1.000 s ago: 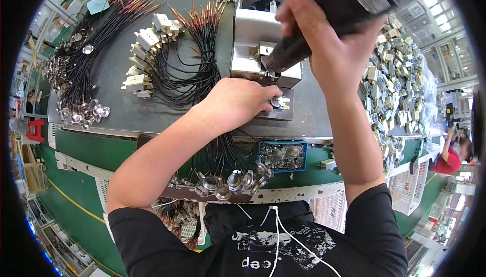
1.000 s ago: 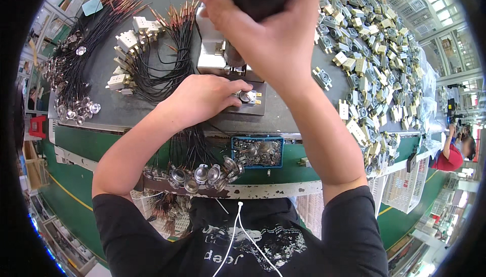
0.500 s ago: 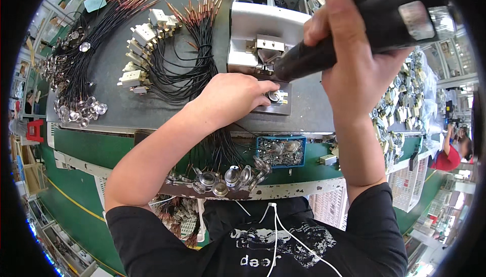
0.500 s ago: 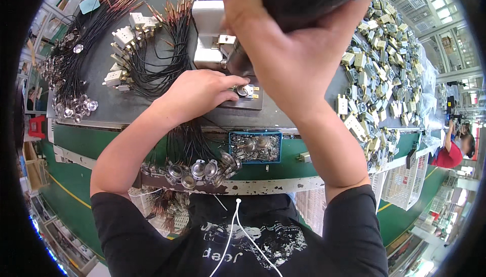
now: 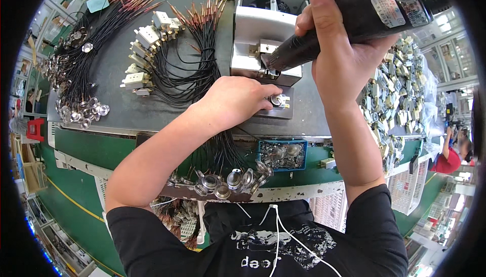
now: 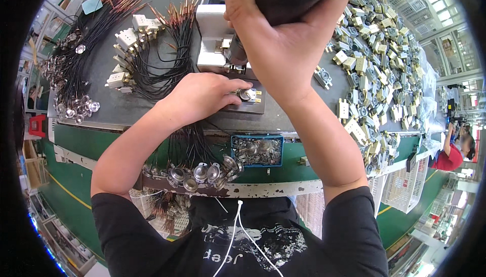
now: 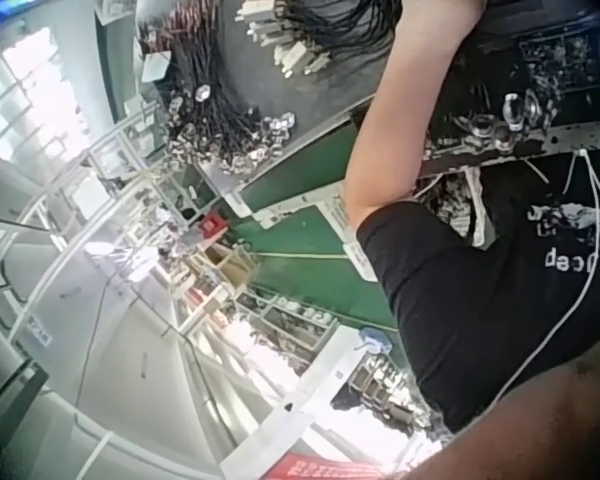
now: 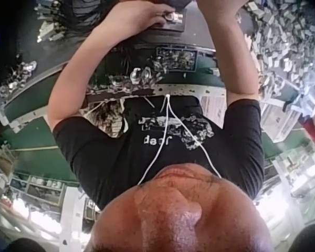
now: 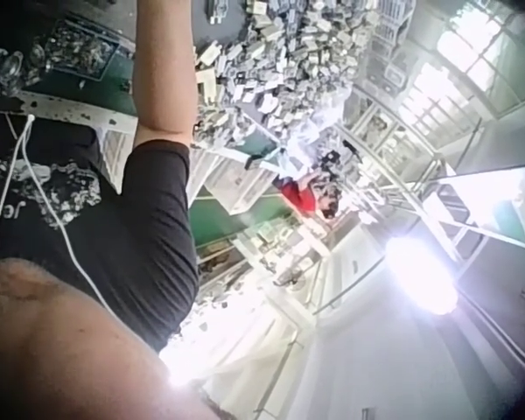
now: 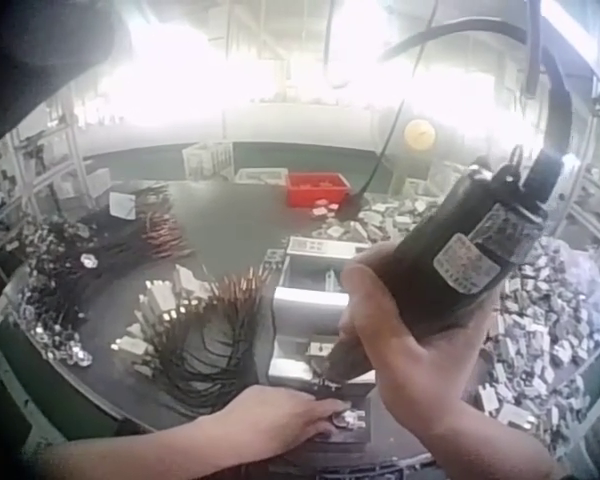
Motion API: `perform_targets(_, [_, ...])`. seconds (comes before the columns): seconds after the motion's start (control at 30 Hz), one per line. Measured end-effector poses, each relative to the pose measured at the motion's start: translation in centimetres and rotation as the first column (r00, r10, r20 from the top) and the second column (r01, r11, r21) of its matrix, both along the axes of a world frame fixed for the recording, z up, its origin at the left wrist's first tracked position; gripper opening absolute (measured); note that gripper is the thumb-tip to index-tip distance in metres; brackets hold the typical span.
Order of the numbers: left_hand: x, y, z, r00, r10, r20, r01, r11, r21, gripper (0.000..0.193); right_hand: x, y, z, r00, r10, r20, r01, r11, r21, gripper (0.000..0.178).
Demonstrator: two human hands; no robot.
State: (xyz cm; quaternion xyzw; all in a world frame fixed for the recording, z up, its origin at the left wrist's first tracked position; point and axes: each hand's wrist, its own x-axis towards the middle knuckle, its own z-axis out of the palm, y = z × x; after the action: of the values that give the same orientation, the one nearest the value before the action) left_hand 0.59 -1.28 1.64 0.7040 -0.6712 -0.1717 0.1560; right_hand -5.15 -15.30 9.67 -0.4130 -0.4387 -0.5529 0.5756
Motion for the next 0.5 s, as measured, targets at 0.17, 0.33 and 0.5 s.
perform_targets(0.17, [0.1, 0.4, -0.3, 1.0, 0.01, 0.004, -0.01, 1.0, -0.006, 0.037, -3.8, 3.8, 1.6, 0.318, -0.48, -0.817, 0.73, 0.674, -0.112, 0.023])
perform_targets(0.33, [0.0, 0.2, 0.2, 0.999, -0.019, 0.042, 0.019, 1.0, -0.003, 0.036, -3.2, 1.8, -0.8, 0.446, -0.62, -0.645, 0.739, 0.662, -0.126, 0.081])
perform_targets(0.5, [0.3, 0.3, -0.8, 0.999, -0.023, 0.025, 0.025, 0.998, -0.063, 0.036, -1.7, 4.4, 0.1, 0.572, -0.634, -0.521, 0.745, 0.667, 0.005, 0.082])
